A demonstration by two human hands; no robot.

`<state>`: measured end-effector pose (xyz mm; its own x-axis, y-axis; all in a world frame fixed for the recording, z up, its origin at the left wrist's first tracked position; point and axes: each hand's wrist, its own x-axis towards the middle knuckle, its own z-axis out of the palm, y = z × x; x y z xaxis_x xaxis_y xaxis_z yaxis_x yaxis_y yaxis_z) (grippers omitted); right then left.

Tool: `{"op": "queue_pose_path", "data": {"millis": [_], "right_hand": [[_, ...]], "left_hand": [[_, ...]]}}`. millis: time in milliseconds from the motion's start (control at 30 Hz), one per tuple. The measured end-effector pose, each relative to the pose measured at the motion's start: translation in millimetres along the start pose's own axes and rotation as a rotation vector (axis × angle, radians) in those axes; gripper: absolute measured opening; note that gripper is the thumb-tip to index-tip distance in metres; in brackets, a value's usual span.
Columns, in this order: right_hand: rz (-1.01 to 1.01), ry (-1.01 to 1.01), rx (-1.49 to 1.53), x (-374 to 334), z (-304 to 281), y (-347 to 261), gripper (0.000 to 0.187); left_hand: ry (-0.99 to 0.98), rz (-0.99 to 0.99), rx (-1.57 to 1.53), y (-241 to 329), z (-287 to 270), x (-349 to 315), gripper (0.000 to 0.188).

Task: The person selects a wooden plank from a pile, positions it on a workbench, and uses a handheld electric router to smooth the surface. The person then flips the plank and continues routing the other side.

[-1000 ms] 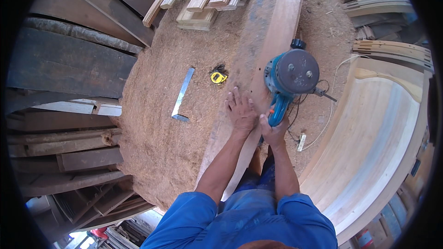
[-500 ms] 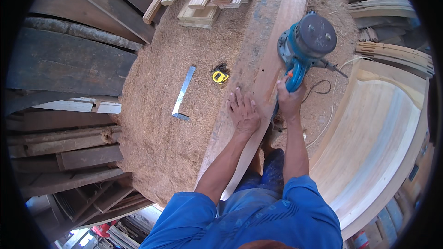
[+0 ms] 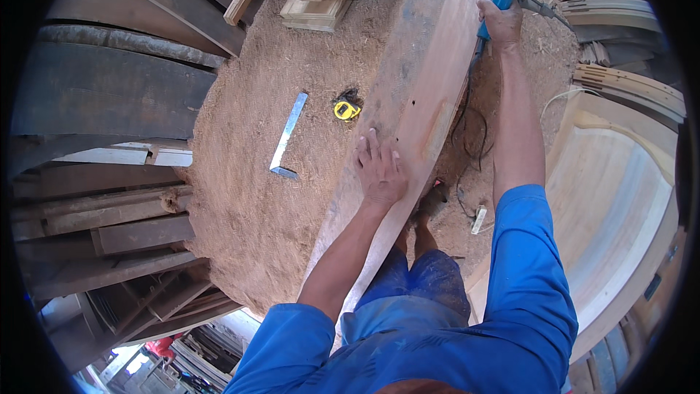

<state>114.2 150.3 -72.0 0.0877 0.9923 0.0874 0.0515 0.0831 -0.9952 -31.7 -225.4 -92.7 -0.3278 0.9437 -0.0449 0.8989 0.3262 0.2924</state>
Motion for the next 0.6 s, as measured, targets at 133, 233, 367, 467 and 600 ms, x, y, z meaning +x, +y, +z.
{"op": "queue_pose_path", "data": {"millis": [133, 233, 367, 467, 600], "right_hand": [[0.039, -0.017, -0.047, -32, -4, -10, 0.04], [0.039, -0.015, -0.062, -82, -6, -16, 0.042], [0.096, -0.082, -0.092, -180, -17, -31, 0.041], [0.115, -0.122, -0.065, -264, -27, -41, 0.03], [0.117, -0.194, -0.02, -377, -33, -70, 0.016]], "left_hand": [[-0.013, -0.025, -0.001, 0, 1, -1, 0.043], [-0.037, -0.04, 0.007, 1, 3, 1, 0.045], [-0.029, -0.038, 0.01, -1, 5, 2, 0.047], [-0.07, -0.071, -0.055, 2, 3, 6, 0.045], [-0.066, -0.045, -0.108, -14, 9, 4, 0.046]]}}
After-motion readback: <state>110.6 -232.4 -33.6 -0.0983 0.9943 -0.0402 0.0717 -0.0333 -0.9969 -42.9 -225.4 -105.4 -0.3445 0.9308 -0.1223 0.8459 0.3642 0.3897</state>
